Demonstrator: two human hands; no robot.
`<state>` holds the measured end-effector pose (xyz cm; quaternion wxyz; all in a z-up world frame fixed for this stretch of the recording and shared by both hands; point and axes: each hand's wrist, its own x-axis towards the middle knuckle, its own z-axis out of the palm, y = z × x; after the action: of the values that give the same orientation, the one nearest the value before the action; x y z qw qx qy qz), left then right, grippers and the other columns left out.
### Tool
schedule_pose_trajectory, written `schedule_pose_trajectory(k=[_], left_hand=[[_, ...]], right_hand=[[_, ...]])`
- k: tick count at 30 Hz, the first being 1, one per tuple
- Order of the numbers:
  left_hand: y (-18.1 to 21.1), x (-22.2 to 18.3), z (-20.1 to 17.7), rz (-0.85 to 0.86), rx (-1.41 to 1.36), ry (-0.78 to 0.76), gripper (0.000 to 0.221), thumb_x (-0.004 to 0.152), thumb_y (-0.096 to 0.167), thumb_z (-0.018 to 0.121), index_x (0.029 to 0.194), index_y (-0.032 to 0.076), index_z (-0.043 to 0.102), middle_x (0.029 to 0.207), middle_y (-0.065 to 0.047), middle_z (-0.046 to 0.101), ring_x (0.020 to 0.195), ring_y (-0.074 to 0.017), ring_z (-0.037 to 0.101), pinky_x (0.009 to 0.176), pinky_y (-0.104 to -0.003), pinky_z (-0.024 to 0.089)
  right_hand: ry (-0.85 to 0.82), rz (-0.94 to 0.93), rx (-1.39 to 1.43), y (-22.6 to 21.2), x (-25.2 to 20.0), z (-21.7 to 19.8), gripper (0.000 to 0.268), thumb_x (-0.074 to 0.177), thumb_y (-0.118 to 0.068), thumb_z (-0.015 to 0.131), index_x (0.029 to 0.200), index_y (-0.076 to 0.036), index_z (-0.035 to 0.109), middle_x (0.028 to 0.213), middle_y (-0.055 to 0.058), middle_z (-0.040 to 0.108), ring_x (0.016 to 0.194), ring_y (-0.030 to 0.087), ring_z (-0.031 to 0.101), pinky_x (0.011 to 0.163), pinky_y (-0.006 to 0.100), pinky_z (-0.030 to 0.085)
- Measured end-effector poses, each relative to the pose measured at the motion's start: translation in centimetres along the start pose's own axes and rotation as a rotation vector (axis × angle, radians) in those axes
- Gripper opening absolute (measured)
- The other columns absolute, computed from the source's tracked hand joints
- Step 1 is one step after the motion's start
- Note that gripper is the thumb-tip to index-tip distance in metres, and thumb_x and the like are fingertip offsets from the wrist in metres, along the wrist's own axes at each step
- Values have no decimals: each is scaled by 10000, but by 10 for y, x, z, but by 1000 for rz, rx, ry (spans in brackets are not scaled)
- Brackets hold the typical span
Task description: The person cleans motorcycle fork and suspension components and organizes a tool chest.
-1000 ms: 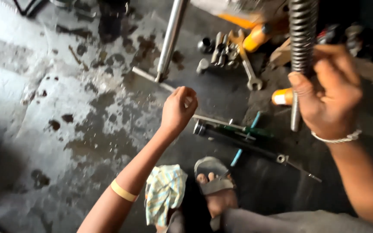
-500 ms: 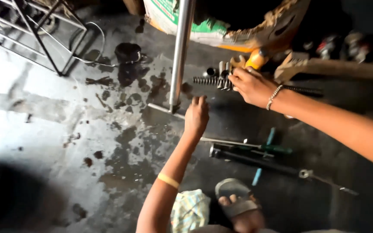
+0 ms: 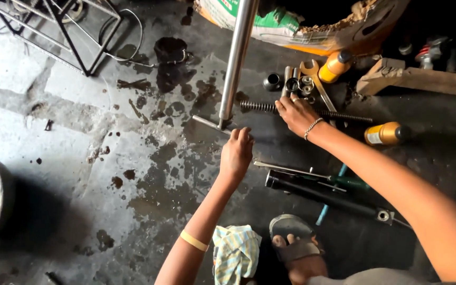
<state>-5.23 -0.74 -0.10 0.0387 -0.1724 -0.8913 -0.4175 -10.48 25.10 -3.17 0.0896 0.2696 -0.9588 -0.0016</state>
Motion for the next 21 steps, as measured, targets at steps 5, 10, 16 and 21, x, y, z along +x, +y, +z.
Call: schedule_pose_trajectory(k=[5, 10, 16, 21], left_hand=[[3, 9, 7, -5, -11, -32, 367, 900, 104, 718, 1242, 89, 585, 1052, -166, 654, 828, -409, 684, 674, -490, 551], [2, 25, 20, 6, -12, -28, 396, 885, 113, 730, 1244, 77, 566, 1065, -188, 662, 831, -429, 682, 671, -498, 554], [-4, 71, 35, 57, -56, 13, 389, 910, 133, 737, 1250, 70, 558, 1036, -202, 659, 831, -440, 678, 686, -507, 548], [4, 124, 39, 122, -32, 11, 327, 881, 173, 726, 1145, 58, 573, 1050, -194, 670, 847, -427, 678, 703, -512, 539]], right_hand=[[112, 36, -19, -6, -2, -17, 354, 796, -46, 657, 1148, -14, 663, 1087, 107, 601, 978, 299, 631, 805, 409, 561], [129, 82, 27, -1, 0, -19, 120, 845, -21, 641, 964, -32, 651, 994, 96, 569, 919, 259, 630, 793, 388, 558], [145, 116, 212, -13, -9, -42, 95, 827, -1, 714, 884, -32, 645, 961, 95, 579, 876, 276, 626, 784, 411, 545], [350, 225, 341, -33, -31, -26, 136, 850, -62, 760, 958, -48, 679, 1028, 102, 641, 923, 299, 656, 793, 413, 560]])
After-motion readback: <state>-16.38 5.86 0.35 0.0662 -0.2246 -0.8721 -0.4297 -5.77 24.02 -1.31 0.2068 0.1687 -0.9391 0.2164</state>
